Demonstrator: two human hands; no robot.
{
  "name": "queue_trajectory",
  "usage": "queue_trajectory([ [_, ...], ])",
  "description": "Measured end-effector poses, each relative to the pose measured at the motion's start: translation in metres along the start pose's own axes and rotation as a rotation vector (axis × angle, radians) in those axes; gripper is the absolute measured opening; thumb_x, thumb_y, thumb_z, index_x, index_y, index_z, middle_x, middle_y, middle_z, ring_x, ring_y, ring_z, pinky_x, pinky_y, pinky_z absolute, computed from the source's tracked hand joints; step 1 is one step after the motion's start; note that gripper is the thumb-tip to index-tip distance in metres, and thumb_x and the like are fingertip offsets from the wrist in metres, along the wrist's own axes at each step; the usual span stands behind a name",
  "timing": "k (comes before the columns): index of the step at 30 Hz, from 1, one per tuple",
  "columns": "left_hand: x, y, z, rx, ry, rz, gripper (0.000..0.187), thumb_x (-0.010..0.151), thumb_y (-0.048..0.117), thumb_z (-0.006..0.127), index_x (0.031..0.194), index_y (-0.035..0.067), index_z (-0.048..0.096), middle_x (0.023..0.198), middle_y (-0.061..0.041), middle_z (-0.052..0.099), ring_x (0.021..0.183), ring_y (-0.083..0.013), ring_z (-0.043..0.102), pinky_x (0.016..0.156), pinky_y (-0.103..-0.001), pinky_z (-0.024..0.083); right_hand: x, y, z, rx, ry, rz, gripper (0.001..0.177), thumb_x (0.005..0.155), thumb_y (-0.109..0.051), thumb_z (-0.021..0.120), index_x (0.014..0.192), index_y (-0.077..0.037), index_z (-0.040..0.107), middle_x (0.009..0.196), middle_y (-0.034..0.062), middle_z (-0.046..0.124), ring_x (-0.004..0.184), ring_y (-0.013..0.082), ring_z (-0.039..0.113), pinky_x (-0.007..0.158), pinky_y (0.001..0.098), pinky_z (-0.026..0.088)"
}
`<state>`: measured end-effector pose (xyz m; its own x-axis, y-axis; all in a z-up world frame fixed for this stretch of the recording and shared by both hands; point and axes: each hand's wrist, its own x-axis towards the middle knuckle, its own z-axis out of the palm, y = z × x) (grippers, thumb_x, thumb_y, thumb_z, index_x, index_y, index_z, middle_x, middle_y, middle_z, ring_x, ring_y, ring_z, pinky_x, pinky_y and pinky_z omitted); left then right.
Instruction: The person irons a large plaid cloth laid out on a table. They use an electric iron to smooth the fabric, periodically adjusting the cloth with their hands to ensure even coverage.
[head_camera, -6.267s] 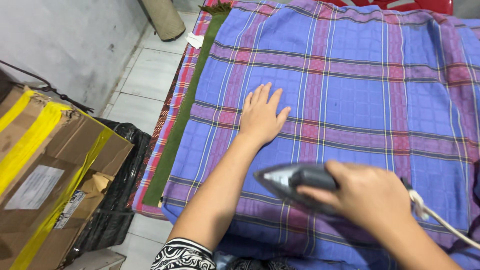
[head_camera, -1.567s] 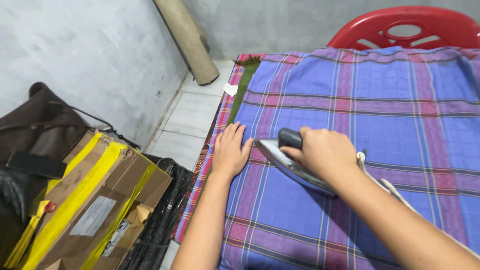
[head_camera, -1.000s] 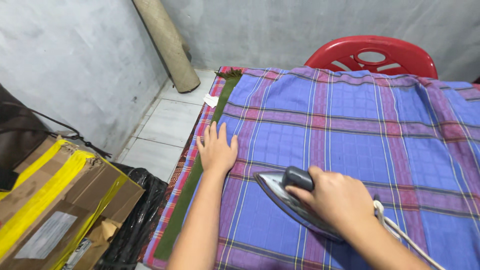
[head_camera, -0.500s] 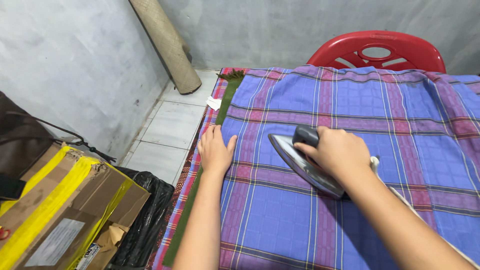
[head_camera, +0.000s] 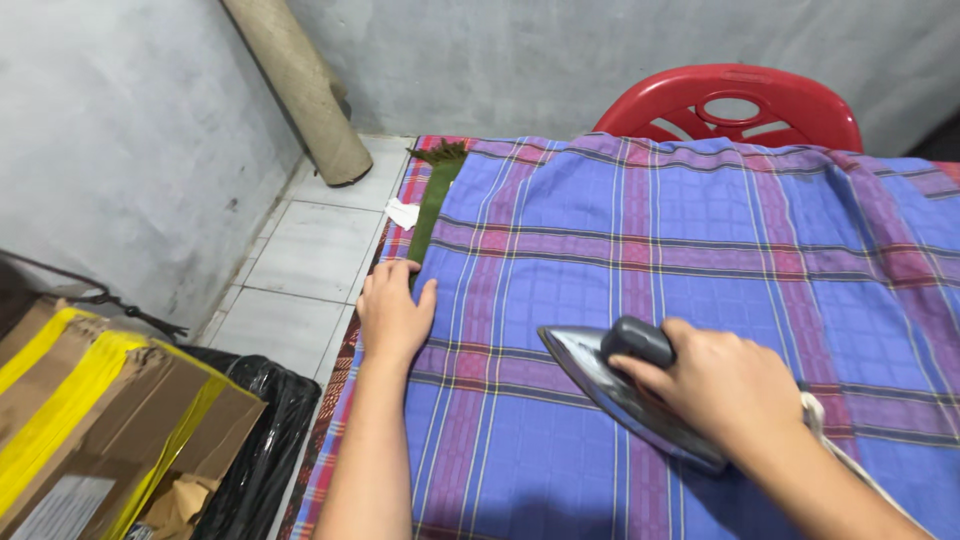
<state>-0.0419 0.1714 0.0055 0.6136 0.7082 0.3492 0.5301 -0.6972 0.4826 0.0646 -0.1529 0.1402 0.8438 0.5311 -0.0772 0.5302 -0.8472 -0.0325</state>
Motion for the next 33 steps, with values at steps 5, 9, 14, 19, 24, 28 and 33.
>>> queue_trajectory([
  [5,-0.001,0.003,-0.002,0.035,0.003,0.024,0.036,0.088,0.033,0.072,0.117,0.013,0.065,0.123,-0.010,0.060,0.118,-0.0334,0.054,0.100,-0.050,0.041,0.044,-0.002,-0.005,0.032,0.084,0.011,0.067,0.080,-0.075,0.063,0.096,-0.010,0.072,0.083,0.0201,0.075,0.081,0.0405,0.074,0.073,0.0528,0.059],
  [9,-0.002,0.005,-0.003,0.040,0.015,0.043,0.037,0.088,0.032,0.072,0.118,0.012,0.065,0.125,-0.010,0.060,0.119,-0.0335,0.054,0.102,-0.051,0.040,0.064,-0.004,-0.007,0.073,0.131,0.008,0.066,0.081,-0.073,0.065,0.098,-0.009,0.073,0.085,0.0203,0.075,0.082,0.0395,0.074,0.075,0.0522,0.059],
  [14,-0.007,0.007,-0.003,0.024,0.026,0.069,0.040,0.088,0.032,0.071,0.122,0.012,0.064,0.128,-0.010,0.059,0.120,-0.0334,0.054,0.103,-0.051,0.040,0.053,0.000,-0.006,0.085,0.097,0.007,0.064,0.080,-0.072,0.066,0.097,-0.010,0.073,0.084,0.0197,0.075,0.082,0.0400,0.074,0.074,0.0527,0.058],
  [19,-0.006,0.002,0.002,0.040,0.023,0.075,0.042,0.088,0.033,0.071,0.123,0.012,0.065,0.129,-0.012,0.059,0.122,-0.0356,0.053,0.103,-0.053,0.040,0.010,0.011,-0.002,0.083,-0.015,0.030,0.060,0.077,-0.072,0.067,0.091,-0.014,0.073,0.081,0.0179,0.075,0.079,0.0402,0.074,0.074,0.0526,0.059],
  [24,0.000,-0.008,0.009,0.087,0.002,0.073,0.043,0.087,0.036,0.072,0.124,0.014,0.066,0.134,-0.016,0.057,0.125,-0.0392,0.052,0.102,-0.057,0.040,-0.033,0.018,-0.003,0.114,-0.031,0.032,0.058,0.070,-0.071,0.071,0.093,-0.018,0.072,0.077,0.0175,0.073,0.073,0.0409,0.072,0.068,0.0537,0.058],
  [28,0.000,-0.023,0.020,0.137,0.019,0.129,0.047,0.092,0.039,0.069,0.132,0.014,0.066,0.140,-0.018,0.058,0.131,-0.0417,0.051,0.106,-0.058,0.042,-0.036,0.026,0.008,0.185,0.089,-0.052,0.056,0.072,-0.069,0.073,0.089,-0.016,0.072,0.073,0.0161,0.072,0.065,0.0395,0.071,0.059,0.0535,0.056],
  [33,-0.007,-0.051,0.033,0.130,0.040,0.191,0.048,0.097,0.044,0.067,0.132,0.012,0.065,0.140,-0.017,0.058,0.135,-0.0418,0.052,0.112,-0.058,0.040,-0.010,0.031,0.024,0.245,0.213,-0.120,0.055,0.077,-0.066,0.074,0.080,-0.011,0.070,0.067,0.0140,0.070,0.063,0.0367,0.070,0.056,0.0509,0.055],
])
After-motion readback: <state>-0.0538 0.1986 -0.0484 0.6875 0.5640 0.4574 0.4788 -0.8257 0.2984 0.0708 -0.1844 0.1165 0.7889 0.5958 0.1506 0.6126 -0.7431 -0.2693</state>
